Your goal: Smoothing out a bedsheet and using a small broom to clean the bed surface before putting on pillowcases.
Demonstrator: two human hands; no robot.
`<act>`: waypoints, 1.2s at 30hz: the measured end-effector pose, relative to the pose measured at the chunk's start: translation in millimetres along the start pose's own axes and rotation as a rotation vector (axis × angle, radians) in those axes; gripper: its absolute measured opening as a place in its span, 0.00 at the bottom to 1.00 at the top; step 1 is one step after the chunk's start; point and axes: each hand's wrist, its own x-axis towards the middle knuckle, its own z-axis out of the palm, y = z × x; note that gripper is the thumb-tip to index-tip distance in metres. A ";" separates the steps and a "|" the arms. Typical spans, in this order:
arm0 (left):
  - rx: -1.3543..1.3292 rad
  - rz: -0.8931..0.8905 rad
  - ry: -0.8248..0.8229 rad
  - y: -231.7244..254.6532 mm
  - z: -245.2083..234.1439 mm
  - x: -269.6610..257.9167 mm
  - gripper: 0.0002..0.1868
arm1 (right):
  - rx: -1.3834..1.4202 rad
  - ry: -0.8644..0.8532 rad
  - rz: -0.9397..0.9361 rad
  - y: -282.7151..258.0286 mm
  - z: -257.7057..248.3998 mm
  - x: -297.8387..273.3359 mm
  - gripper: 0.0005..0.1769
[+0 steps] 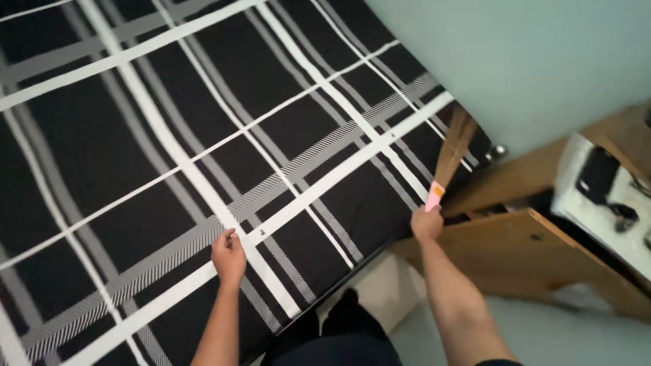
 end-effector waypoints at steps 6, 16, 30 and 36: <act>-0.109 0.000 -0.107 21.4 61.6 -4.4 0.12 | 0.151 0.073 -0.461 1.5 -5.6 -87.4 0.30; -0.037 0.005 -0.241 81.4 121.8 -18.2 0.12 | -0.213 -0.236 -0.319 127.0 30.4 -84.6 0.27; -0.028 0.055 -0.389 99.6 208.0 -58.7 0.12 | 0.295 -0.154 -0.397 27.8 -16.4 -76.9 0.27; 0.049 0.050 -0.410 102.3 209.6 -57.4 0.13 | -0.022 -0.132 -0.019 80.4 20.1 2.6 0.20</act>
